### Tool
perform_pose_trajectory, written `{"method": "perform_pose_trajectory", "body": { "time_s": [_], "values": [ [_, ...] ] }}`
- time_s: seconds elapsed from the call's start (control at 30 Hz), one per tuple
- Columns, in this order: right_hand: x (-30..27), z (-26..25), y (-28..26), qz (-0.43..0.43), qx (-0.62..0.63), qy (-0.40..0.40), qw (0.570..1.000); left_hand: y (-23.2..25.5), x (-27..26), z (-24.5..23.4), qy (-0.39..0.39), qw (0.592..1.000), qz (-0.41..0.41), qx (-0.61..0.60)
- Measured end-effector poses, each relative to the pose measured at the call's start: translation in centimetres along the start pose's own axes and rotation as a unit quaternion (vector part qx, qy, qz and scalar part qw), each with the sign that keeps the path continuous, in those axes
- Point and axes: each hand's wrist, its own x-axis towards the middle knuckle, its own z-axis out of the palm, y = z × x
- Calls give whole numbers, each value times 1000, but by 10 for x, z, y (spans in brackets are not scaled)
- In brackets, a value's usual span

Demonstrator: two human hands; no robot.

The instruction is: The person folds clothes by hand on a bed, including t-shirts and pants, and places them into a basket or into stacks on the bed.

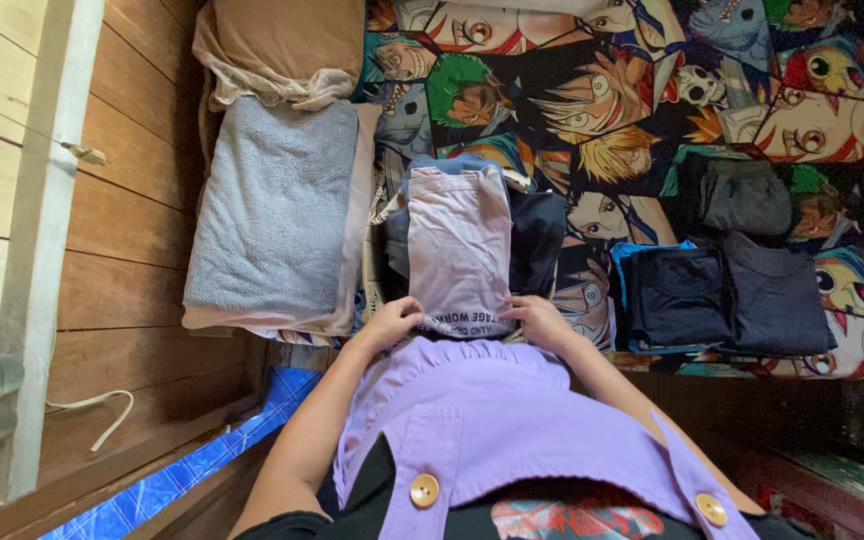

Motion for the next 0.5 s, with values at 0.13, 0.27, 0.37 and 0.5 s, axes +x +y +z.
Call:
{"method": "perform_pose_trajectory", "body": {
  "time_s": [0.13,0.27,0.37,0.5],
  "values": [
    [13,20,18,52,182,104,976,10,20,-9,72,994,-6,-78],
    [65,34,40,100,346,196,912,9,68,-12,269,960,30,-77],
    [96,37,40,173,408,233,865,19,88,-5,321,942,0,-96],
    [105,40,40,270,477,216,808,31,93,2,373,927,-30,-14]
  ]
}}
